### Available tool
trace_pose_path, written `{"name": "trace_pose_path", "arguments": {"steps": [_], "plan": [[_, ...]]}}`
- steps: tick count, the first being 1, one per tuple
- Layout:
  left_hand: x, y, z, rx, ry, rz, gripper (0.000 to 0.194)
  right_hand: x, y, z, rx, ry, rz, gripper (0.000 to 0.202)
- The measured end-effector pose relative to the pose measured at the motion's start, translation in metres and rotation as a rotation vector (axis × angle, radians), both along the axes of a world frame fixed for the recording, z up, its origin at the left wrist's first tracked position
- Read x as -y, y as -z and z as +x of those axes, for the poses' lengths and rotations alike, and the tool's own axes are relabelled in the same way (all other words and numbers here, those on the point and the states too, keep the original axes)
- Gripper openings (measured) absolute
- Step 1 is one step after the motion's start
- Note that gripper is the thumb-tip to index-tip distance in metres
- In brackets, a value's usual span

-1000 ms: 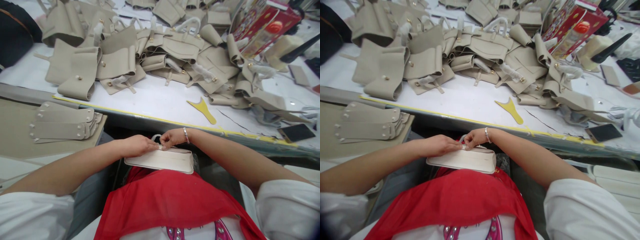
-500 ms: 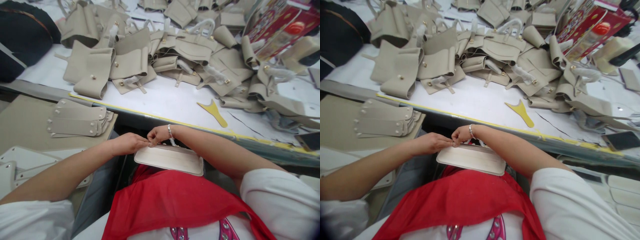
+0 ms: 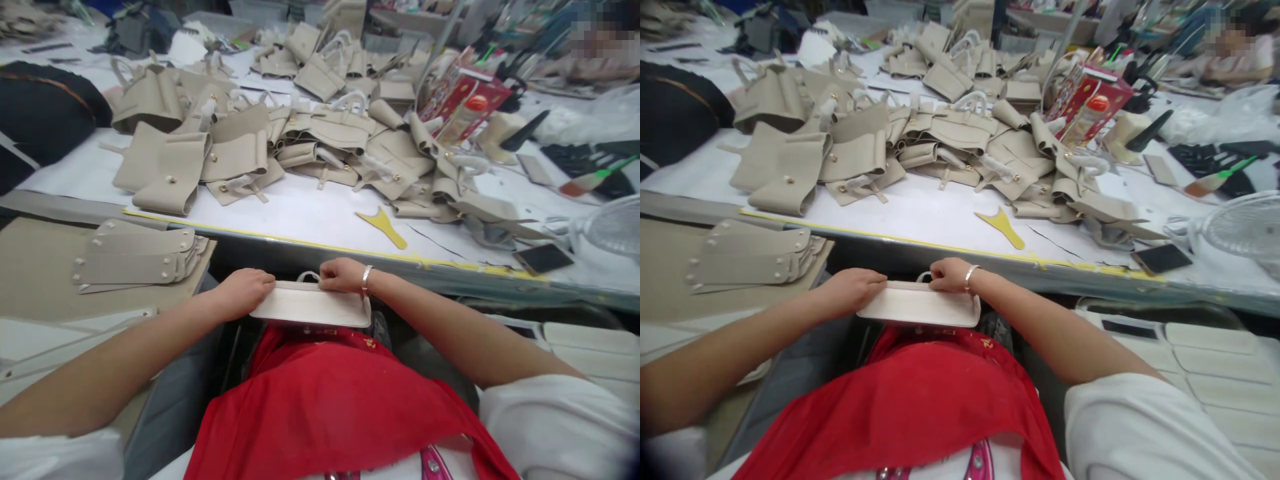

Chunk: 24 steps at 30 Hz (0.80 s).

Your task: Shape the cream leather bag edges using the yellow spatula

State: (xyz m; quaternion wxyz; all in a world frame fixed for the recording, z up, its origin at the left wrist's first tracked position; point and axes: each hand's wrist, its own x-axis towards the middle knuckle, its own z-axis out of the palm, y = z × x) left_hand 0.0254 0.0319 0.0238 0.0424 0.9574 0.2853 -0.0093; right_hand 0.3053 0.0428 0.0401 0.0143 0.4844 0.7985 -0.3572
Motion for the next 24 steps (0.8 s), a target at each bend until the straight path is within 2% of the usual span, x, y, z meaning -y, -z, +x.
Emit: {"name": "trace_pose_path", "arguments": {"steps": [2,4,7,10,12,15,20,24], "plan": [[0.015,0.0,0.009,0.112,0.003,0.051,0.027,0.031,-0.009,0.012,-0.044,0.077,0.254,0.015],[0.036,0.001,0.024,0.27,0.007,0.056,0.031,0.068,-0.01,0.027,-0.116,0.111,0.45,0.019],[0.067,0.009,0.054,0.424,0.024,0.015,0.032,0.117,0.006,0.044,-0.128,0.109,0.651,0.021],[0.084,0.024,0.074,0.453,0.049,0.042,0.019,0.146,0.029,0.046,-0.099,0.139,0.812,0.015],[0.088,0.032,0.078,0.469,0.056,0.094,0.017,0.154,0.04,0.041,-0.092,0.167,0.888,0.011],[0.089,0.038,0.075,0.471,0.07,0.159,0.019,0.158,0.046,0.035,-0.095,0.163,0.962,0.009],[0.091,0.035,0.076,0.41,0.084,0.259,0.023,0.157,0.045,0.032,-0.098,0.18,1.0,0.009],[0.091,0.03,0.08,0.372,0.075,0.3,0.025,0.155,0.042,0.03,-0.072,0.214,0.932,0.013]]}}
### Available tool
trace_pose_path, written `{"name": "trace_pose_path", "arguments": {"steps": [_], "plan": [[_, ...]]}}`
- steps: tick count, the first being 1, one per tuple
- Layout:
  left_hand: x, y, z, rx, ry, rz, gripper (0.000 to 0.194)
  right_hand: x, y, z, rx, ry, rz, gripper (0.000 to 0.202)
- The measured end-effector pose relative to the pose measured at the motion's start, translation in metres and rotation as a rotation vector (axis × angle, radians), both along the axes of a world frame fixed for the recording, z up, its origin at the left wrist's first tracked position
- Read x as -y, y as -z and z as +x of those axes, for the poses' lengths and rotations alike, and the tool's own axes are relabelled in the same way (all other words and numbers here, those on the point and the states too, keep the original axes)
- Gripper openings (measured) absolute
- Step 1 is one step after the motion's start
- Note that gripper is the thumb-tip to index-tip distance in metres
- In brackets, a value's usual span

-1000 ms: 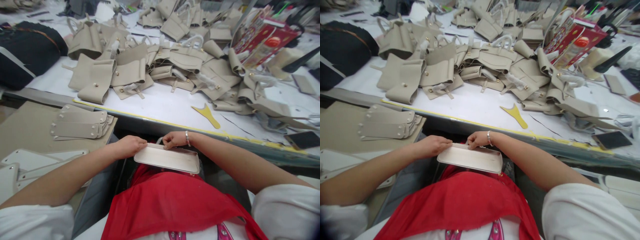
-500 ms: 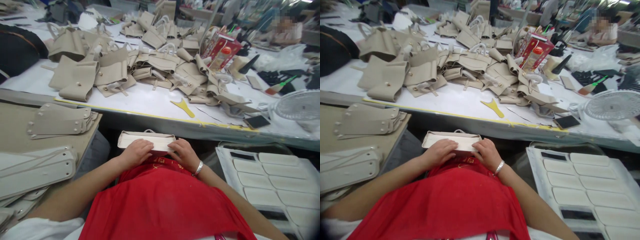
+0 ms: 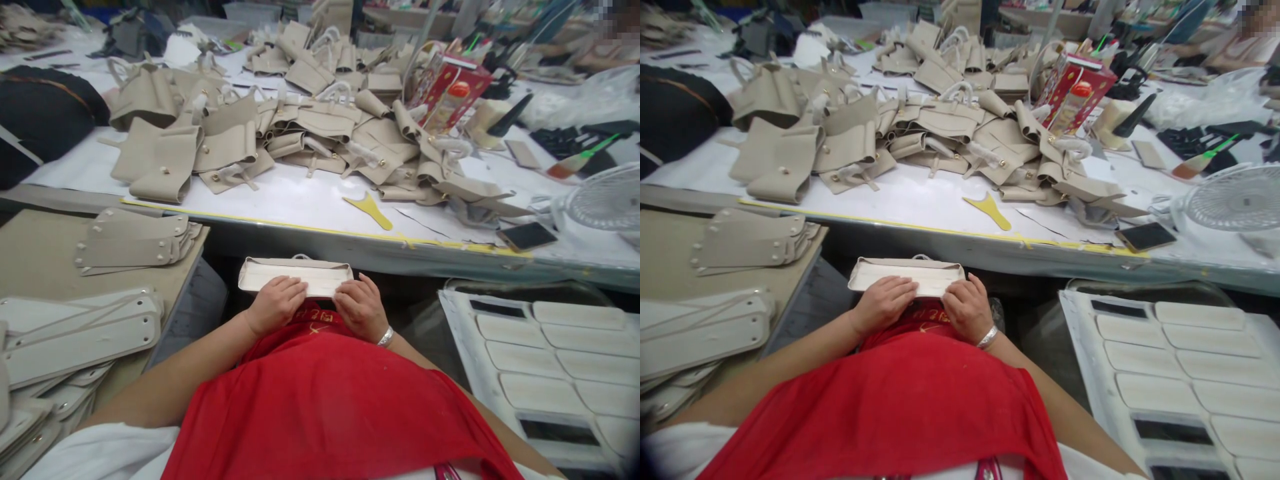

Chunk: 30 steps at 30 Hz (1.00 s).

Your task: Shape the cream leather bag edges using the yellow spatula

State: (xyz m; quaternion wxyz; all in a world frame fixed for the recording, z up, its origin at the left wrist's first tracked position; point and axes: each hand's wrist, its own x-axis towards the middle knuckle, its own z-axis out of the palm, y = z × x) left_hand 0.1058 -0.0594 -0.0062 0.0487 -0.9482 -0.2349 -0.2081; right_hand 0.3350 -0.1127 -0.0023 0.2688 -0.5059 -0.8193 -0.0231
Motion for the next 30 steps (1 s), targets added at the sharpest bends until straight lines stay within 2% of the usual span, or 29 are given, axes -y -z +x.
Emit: {"name": "trace_pose_path", "arguments": {"steps": [5,10,13,16,18,22,25,28,30], "plan": [[0.002,-0.008,0.005,-0.044,-0.058,-0.071,0.027,-0.003,-0.008,-0.01,0.069,0.122,-0.123,0.021],[0.008,-0.024,0.016,-0.106,-0.29,-0.136,0.019,-0.004,-0.008,-0.023,0.026,0.251,-0.124,0.014],[0.005,-0.031,0.02,-0.188,-0.361,-0.302,0.019,-0.002,-0.006,-0.028,-0.047,0.339,-0.108,0.008],[-0.004,-0.031,0.019,-0.165,-0.378,-0.495,0.012,-0.002,-0.001,-0.027,-0.169,0.43,-0.137,0.034],[-0.01,-0.029,0.016,-0.11,-0.372,-0.576,0.019,-0.003,0.004,-0.024,-0.274,0.496,-0.198,0.049],[-0.018,-0.029,0.015,-0.147,-0.308,-0.579,0.012,-0.002,0.012,-0.017,-0.503,0.688,-0.462,0.064],[-0.021,-0.034,0.018,-0.208,-0.279,-0.552,0.016,0.0,0.011,-0.016,-0.541,0.82,-0.626,0.063],[-0.02,-0.038,0.022,-0.258,-0.276,-0.523,0.017,0.0,0.006,-0.019,-0.533,0.81,-0.871,0.048],[-0.019,-0.04,0.023,-0.277,-0.275,-0.483,0.018,-0.002,0.001,-0.024,-0.649,0.746,-1.102,0.047]]}}
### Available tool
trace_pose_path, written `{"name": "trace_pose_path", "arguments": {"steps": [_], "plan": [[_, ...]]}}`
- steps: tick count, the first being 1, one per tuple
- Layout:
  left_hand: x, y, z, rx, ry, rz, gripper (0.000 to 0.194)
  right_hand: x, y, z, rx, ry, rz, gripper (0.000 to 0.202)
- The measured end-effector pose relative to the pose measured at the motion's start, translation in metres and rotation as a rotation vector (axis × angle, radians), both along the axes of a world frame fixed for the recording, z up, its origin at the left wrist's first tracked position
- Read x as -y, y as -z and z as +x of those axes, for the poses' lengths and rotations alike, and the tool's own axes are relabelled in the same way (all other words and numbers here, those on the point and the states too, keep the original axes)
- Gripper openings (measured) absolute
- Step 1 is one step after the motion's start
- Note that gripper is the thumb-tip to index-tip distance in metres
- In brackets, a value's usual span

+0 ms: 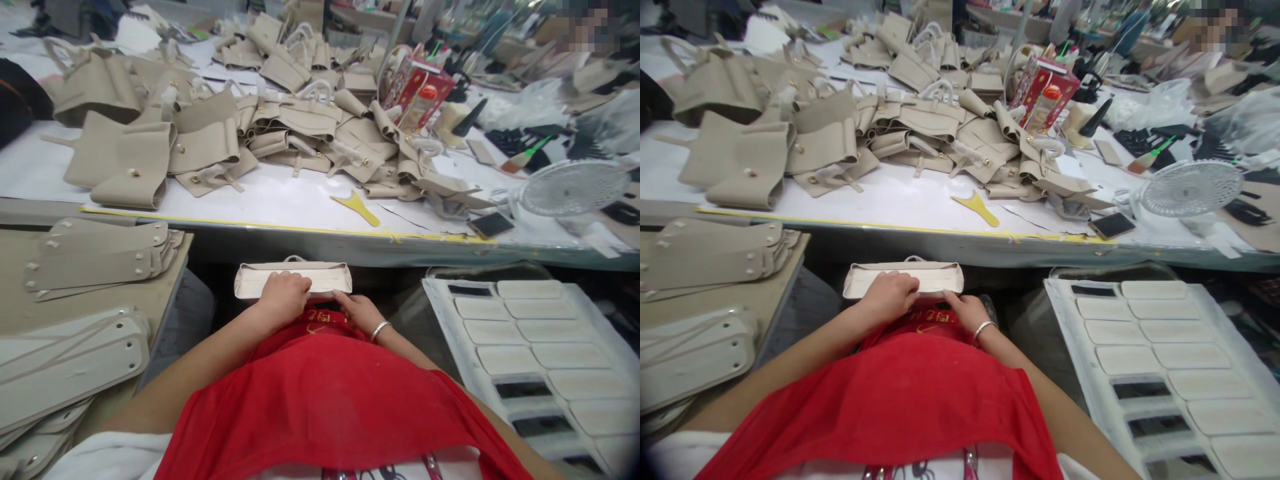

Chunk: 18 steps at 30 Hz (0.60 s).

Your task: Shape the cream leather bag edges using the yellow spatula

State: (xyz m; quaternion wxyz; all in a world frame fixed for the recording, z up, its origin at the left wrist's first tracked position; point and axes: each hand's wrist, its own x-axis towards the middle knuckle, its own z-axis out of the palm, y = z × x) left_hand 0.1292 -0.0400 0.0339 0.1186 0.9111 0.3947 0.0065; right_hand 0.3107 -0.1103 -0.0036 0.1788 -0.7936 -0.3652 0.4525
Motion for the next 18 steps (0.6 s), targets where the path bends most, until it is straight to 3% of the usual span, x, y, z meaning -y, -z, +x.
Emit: {"name": "trace_pose_path", "arguments": {"steps": [7,13,18], "plan": [[-0.002,0.0,-0.001,0.008,0.0,0.006,0.02,-0.011,-0.024,-0.023,-0.708,0.279,-0.236,0.043],[-0.012,0.0,-0.003,0.039,-0.022,-0.111,0.016,-0.017,-0.019,-0.036,-0.749,0.404,-0.201,0.036],[-0.017,-0.001,-0.001,0.024,-0.023,-0.154,0.016,-0.024,-0.01,-0.047,-0.738,0.364,-0.189,0.036]]}}
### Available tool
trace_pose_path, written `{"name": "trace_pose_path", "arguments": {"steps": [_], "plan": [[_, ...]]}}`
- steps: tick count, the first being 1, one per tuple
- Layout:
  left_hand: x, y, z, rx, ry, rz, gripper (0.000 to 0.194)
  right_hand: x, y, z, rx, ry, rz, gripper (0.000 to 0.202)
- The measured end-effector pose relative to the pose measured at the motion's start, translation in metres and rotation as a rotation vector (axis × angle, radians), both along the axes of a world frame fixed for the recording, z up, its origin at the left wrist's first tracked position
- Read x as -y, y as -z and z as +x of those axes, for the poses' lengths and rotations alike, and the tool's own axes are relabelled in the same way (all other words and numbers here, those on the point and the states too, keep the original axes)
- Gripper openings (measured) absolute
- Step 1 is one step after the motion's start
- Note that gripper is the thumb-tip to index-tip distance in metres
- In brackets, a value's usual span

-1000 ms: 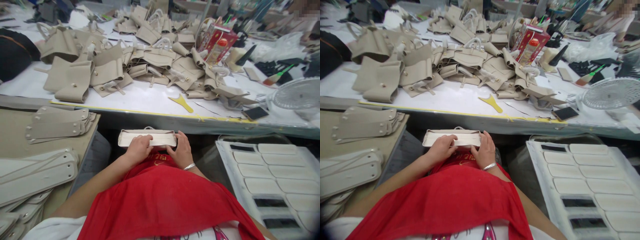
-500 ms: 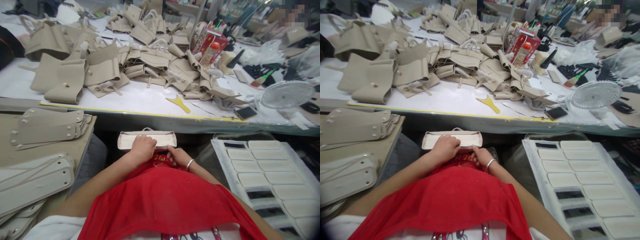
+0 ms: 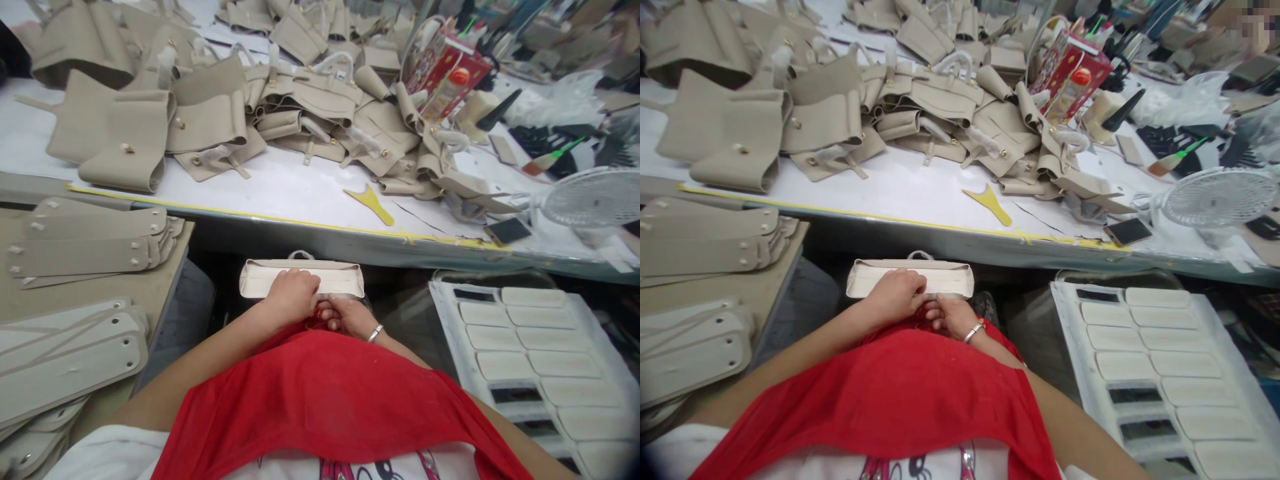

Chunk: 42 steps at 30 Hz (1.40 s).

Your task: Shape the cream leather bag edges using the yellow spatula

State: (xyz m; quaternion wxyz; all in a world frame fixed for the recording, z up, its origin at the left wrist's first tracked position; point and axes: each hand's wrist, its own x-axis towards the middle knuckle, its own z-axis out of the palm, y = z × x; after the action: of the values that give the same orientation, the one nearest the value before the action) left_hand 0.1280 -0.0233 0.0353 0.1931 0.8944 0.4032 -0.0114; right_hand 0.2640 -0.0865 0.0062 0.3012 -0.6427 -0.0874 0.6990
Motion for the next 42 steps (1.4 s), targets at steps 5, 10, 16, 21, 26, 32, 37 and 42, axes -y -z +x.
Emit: {"name": "trace_pose_path", "arguments": {"steps": [5,10,16,21,26,32,37,42], "plan": [[0.0,0.002,0.0,-0.004,-0.012,0.018,0.016,-0.004,0.002,-0.011,0.016,-0.072,0.072,0.035],[0.003,0.003,-0.019,0.038,-0.08,0.122,0.025,-0.006,0.003,-0.02,0.011,-0.081,0.109,0.038],[0.005,0.008,-0.059,0.01,-0.101,0.165,0.019,-0.012,-0.003,-0.032,0.053,-0.118,0.047,0.04],[0.011,0.01,-0.066,0.035,-0.151,0.169,0.019,-0.016,-0.006,-0.045,0.072,-0.165,0.045,0.043],[0.013,0.006,-0.073,0.0,-0.202,0.165,0.019,-0.019,-0.004,-0.056,0.064,-0.23,0.038,0.047],[0.014,0.002,-0.091,-0.028,-0.272,0.192,0.019,-0.025,-0.005,-0.071,0.044,-0.3,0.024,0.049],[0.013,0.008,-0.105,0.066,-0.317,0.2,0.017,-0.031,-0.004,-0.088,0.071,-0.39,0.014,0.049],[0.013,0.021,-0.119,0.18,-0.335,0.225,0.018,-0.033,0.002,-0.107,0.05,-0.434,0.048,0.051]]}}
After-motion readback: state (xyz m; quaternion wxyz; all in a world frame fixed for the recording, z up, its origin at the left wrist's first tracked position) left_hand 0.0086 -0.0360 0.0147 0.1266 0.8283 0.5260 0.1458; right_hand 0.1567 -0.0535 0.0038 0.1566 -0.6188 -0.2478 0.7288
